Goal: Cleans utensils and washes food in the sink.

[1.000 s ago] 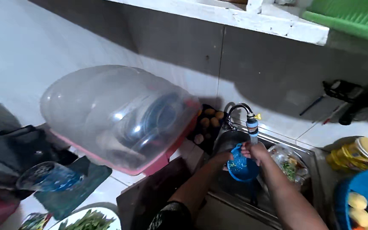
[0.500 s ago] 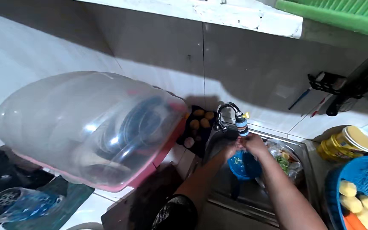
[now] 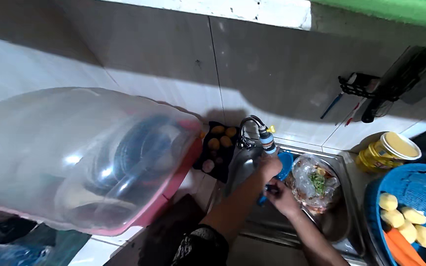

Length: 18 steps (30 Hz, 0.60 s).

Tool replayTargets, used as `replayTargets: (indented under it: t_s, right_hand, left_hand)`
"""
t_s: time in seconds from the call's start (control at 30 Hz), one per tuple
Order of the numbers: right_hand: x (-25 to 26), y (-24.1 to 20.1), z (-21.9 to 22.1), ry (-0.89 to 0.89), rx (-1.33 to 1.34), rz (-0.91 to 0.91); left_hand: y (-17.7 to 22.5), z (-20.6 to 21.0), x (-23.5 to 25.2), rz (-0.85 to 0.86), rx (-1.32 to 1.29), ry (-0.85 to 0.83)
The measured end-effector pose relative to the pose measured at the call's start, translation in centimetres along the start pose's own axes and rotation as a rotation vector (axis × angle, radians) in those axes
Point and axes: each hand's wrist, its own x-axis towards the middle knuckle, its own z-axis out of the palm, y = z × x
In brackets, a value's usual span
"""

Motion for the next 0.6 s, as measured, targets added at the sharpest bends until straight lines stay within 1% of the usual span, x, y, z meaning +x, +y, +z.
replayTargets:
  t_s: [0.07,0.13,0.23,0.3,0.37,0.43,0.47,0.53,0.6]
  right_hand:
    - [-0.1,-0.7,2.8,0.049,-0.035,-0.005]
    - [0.7,-0.7,4.1,0.113,-0.070,-0.022]
    - [2.0,-0.2,4.2,0.201,-0.010,-0.100]
    - [2.4,0.1,2.8,0.227,0.099,-0.112]
    - [2.7,1.2,0.8,0.229,0.281,-0.071]
    - [2.8,2.1,-1.1,0.208,0.516,-0.008]
    - [2.8,2.6,-1.7,0.194,0.623,0.013]
    - [2.7,2.9,-2.2,0.179,0.761,0.035]
    - [2.7,3.0,-2.2,0.181,0.828,0.041]
  left_hand:
    - [-0.2,-0.8,-0.7,-0.024,0.038,-0.013]
    - [-0.8,-1.0,-1.2,-0.075,0.039,-0.033]
    - [-2.2,-0.6,-1.4,-0.170,-0.106,-0.066]
    - [-2.7,-1.2,-1.0,-0.206,-0.214,-0.047]
    - [-3.6,-1.3,0.3,-0.141,-0.222,0.022]
    - [-4.9,-0.9,1.9,0.013,-0.195,0.106]
    - [-5.2,-0.9,2.3,0.081,-0.231,0.124]
    - [-4.7,-1.8,1.9,0.171,-0.366,0.081]
    - [-4.2,-2.1,1.5,0.193,-0.357,0.067]
